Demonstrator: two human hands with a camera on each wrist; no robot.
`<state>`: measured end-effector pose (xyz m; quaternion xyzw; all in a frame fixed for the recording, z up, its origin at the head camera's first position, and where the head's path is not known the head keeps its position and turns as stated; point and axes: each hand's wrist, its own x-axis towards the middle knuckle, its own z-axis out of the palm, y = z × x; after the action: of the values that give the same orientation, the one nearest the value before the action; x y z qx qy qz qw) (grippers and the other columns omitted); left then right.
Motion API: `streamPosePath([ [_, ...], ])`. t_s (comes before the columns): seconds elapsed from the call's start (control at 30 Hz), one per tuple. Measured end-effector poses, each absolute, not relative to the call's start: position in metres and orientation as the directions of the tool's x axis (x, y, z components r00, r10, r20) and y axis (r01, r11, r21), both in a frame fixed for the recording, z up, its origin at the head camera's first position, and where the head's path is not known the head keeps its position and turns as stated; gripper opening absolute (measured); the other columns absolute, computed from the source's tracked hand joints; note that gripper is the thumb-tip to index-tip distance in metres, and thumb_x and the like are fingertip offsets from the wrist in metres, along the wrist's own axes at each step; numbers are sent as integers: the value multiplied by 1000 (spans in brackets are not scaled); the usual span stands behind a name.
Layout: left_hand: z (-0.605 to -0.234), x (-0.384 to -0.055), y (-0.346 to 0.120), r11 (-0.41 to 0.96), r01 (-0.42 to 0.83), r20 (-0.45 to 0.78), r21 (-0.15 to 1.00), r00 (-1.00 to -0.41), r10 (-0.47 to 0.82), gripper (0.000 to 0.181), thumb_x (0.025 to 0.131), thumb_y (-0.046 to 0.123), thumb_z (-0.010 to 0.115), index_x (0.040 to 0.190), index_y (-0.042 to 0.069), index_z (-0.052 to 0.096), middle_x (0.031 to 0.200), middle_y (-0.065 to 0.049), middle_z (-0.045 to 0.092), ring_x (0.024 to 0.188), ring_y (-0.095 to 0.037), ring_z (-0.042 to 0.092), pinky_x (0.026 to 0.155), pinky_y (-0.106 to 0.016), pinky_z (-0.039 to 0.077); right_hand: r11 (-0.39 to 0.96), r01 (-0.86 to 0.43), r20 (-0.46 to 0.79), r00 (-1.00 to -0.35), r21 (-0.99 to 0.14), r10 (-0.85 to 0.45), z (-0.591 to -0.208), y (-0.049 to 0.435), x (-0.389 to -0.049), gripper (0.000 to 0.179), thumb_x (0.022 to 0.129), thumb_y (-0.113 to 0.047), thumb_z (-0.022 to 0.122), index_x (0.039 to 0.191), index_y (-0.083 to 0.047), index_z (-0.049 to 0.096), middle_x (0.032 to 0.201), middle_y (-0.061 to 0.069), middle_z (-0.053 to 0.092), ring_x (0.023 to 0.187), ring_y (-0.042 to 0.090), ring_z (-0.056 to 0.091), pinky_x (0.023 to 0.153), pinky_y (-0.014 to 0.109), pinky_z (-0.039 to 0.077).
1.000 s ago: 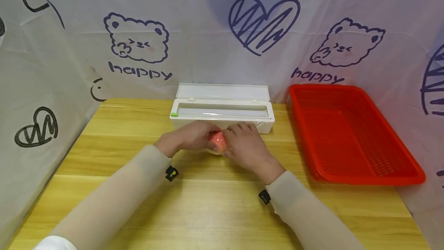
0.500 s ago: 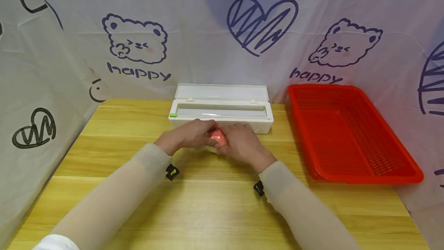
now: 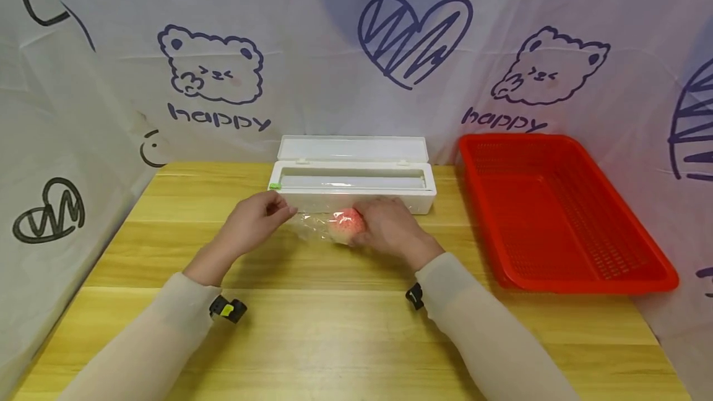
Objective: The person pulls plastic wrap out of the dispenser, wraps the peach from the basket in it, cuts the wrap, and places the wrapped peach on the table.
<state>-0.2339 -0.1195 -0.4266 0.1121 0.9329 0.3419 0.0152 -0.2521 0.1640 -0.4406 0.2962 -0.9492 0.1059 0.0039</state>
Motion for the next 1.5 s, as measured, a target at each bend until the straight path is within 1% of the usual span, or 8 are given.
streamPosePath([
  [0.2,-450,-229,-127,710,76,-122,700,-967,224,28,98,38,76,104,11,75,97,-4,70,85,-21,58,73,-33,48,808,-558,67,-828,-189,-557,-440,165,-254,38,85,-43,86,104,-17,65,95,-1,70,98,27,68,95,48,51],
  [0.47,-466,-230,-119,697,41,-80,716,-987,140,32,97,35,78,116,10,79,113,-9,77,98,-23,67,83,-37,54,796,-573,72,-818,-196,-571,-440,164,-255,39,86,-44,85,105,-17,65,95,-1,70,100,27,69,94,49,51],
  [0.57,-468,-232,-120,650,44,-73,759,-986,151,25,100,31,75,112,10,80,109,-7,76,90,-21,62,76,-33,50,791,-579,82,-814,-199,-575,-440,164,-255,38,85,-43,86,104,-17,65,93,-2,69,98,27,68,92,48,51],
  [0.77,-466,-228,-134,611,21,-88,792,-985,149,18,102,24,71,98,8,76,82,-4,64,71,-17,50,62,-30,42,786,-588,91,-808,-191,-582,-442,164,-257,39,85,-43,86,106,-16,67,95,-2,70,95,25,68,90,45,52],
  [1.07,-465,-219,-148,609,22,-153,793,-960,234,20,102,23,70,92,5,70,83,-8,64,71,-18,51,62,-30,42,785,-584,81,-810,-208,-581,-441,161,-258,41,84,-41,89,107,-16,66,96,-2,68,92,25,64,89,44,52],
  [1.2,-461,-219,-153,615,50,-164,787,-944,286,23,101,28,71,91,8,68,83,-4,61,73,-19,51,64,-31,42,809,-543,40,-835,-224,-549,-442,159,-256,54,84,-44,88,120,-11,66,109,3,70,102,27,65,98,47,50],
  [1.33,-455,-219,-159,628,43,-185,777,-938,294,25,100,33,73,93,10,67,88,-4,62,79,-20,52,67,-32,43,827,-515,3,-849,-227,-528,-442,158,-253,74,85,-47,87,139,-5,59,134,11,67,125,33,61,113,52,43],
  [1.5,-450,-221,-161,631,29,-187,775,-943,274,26,100,34,73,96,9,67,91,-5,63,82,-21,54,68,-33,45,825,-513,4,-850,-236,-527,-440,154,-250,84,85,-49,86,147,-3,53,146,16,61,136,37,56,119,55,38],
])
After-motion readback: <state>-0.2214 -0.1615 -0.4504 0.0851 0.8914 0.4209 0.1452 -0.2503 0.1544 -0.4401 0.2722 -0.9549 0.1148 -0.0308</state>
